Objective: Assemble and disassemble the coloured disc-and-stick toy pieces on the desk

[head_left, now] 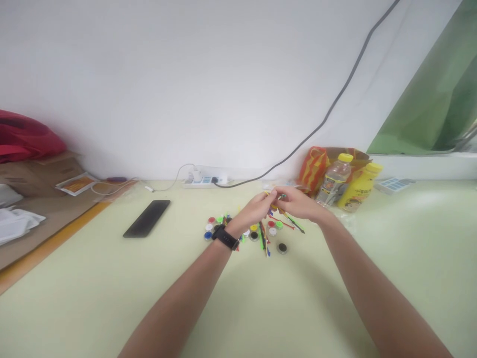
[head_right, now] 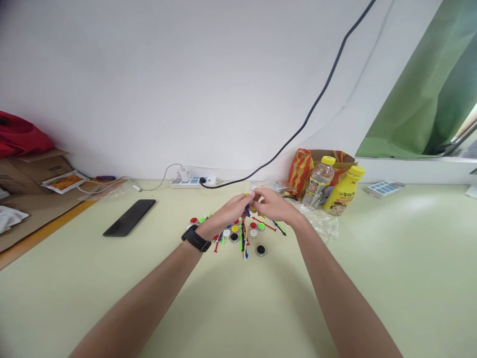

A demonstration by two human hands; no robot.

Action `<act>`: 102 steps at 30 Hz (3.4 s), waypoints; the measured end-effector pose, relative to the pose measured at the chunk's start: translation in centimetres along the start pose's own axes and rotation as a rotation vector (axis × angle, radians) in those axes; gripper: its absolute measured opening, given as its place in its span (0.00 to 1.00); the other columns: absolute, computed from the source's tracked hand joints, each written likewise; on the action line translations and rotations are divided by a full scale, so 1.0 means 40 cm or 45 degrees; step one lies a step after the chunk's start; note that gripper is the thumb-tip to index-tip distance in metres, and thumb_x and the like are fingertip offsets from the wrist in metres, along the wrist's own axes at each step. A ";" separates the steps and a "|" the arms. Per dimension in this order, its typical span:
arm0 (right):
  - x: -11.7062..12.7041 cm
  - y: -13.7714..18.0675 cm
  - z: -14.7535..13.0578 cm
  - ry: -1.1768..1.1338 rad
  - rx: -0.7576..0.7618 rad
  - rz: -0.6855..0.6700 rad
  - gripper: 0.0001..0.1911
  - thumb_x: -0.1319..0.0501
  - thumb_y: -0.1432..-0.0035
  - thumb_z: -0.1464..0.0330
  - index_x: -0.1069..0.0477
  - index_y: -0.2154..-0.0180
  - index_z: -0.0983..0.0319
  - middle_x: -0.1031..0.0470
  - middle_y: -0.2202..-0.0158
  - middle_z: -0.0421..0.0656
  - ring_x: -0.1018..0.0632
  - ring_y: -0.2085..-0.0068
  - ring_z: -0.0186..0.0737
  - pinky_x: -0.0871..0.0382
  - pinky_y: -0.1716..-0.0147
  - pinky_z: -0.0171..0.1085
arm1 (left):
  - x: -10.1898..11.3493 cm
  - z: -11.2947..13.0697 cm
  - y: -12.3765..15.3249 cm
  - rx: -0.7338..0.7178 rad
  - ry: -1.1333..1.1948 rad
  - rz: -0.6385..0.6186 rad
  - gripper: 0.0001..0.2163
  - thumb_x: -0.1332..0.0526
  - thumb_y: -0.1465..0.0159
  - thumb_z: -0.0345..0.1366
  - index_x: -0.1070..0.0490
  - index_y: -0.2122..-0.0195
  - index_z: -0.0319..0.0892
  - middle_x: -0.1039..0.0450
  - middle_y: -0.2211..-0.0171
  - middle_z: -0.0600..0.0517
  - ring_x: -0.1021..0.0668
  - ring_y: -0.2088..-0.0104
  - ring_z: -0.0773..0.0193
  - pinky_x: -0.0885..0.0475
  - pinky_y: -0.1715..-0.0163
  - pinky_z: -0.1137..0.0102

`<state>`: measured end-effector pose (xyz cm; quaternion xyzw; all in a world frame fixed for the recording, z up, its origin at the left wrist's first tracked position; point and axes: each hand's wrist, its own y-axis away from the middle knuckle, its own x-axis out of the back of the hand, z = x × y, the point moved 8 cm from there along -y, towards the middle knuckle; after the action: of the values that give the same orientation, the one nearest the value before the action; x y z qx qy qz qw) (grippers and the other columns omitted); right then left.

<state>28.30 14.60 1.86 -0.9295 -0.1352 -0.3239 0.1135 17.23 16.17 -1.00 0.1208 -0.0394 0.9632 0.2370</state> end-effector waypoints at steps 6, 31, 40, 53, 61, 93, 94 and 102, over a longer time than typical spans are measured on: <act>0.001 -0.007 0.023 0.017 -0.058 0.018 0.05 0.43 0.38 0.67 0.30 0.62 0.60 0.24 0.63 0.42 0.24 0.69 0.37 0.31 0.70 0.37 | -0.008 -0.007 -0.005 0.002 0.010 -0.028 0.19 0.45 0.29 0.53 0.28 0.61 0.41 0.28 0.66 0.50 0.28 0.69 0.64 0.34 0.68 0.70; -0.028 -0.010 0.029 0.061 -0.025 0.027 0.27 0.46 0.53 0.75 0.38 0.49 0.55 0.29 0.69 0.36 0.29 0.71 0.39 0.39 0.72 0.35 | -0.026 -0.034 -0.020 -0.072 -0.055 -0.078 0.19 0.43 0.32 0.53 0.30 0.63 0.41 0.29 0.68 0.52 0.28 0.69 0.64 0.35 0.69 0.70; -0.037 -0.016 0.042 0.106 0.004 0.050 0.26 0.47 0.58 0.78 0.41 0.54 0.56 0.30 0.71 0.36 0.28 0.69 0.41 0.39 0.71 0.35 | -0.026 -0.082 -0.037 -0.035 -0.125 -0.016 0.17 0.41 0.33 0.52 0.30 0.63 0.40 0.26 0.65 0.50 0.25 0.66 0.60 0.34 0.68 0.69; -0.013 -0.004 -0.022 0.021 0.122 -0.001 0.05 0.41 0.41 0.68 0.26 0.65 0.59 0.22 0.68 0.42 0.22 0.69 0.41 0.30 0.71 0.37 | -0.025 -0.016 -0.008 0.027 0.322 0.024 0.17 0.40 0.30 0.46 0.29 0.46 0.41 0.23 0.53 0.44 0.21 0.56 0.58 0.26 0.55 0.65; 0.004 0.015 -0.047 0.003 0.124 -0.090 0.06 0.38 0.43 0.65 0.27 0.68 0.61 0.22 0.68 0.41 0.24 0.68 0.40 0.32 0.69 0.37 | -0.035 -0.017 -0.006 0.037 0.399 -0.053 0.25 0.37 0.32 0.51 0.34 0.38 0.46 0.24 0.46 0.42 0.21 0.48 0.54 0.26 0.49 0.63; -0.133 0.065 0.084 0.468 -0.386 -0.960 0.17 0.33 0.56 0.63 0.24 0.61 0.60 0.21 0.65 0.42 0.20 0.64 0.43 0.33 0.69 0.34 | -0.061 -0.029 0.077 -0.050 -1.155 -0.893 0.17 0.33 0.40 0.52 0.22 0.60 0.43 0.19 0.57 0.51 0.21 0.62 0.60 0.33 0.69 0.70; -0.135 0.065 0.084 0.463 -0.381 -0.967 0.16 0.33 0.55 0.63 0.24 0.62 0.60 0.21 0.65 0.42 0.20 0.64 0.43 0.33 0.69 0.34 | -0.059 -0.028 0.075 -0.060 -1.168 -0.876 0.17 0.32 0.41 0.52 0.22 0.60 0.43 0.19 0.57 0.51 0.20 0.62 0.60 0.33 0.69 0.70; -0.132 0.066 0.088 0.496 -0.354 -0.975 0.16 0.34 0.56 0.63 0.23 0.61 0.60 0.20 0.65 0.41 0.20 0.64 0.44 0.33 0.69 0.34 | -0.062 -0.021 0.073 -0.072 -1.121 -0.834 0.19 0.24 0.51 0.46 0.20 0.60 0.45 0.18 0.58 0.53 0.19 0.61 0.58 0.32 0.71 0.72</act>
<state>27.17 12.24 -4.49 -0.7406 -0.4008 -0.5264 -0.1172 17.81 12.57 -2.50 0.5119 -0.1211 0.6960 0.4887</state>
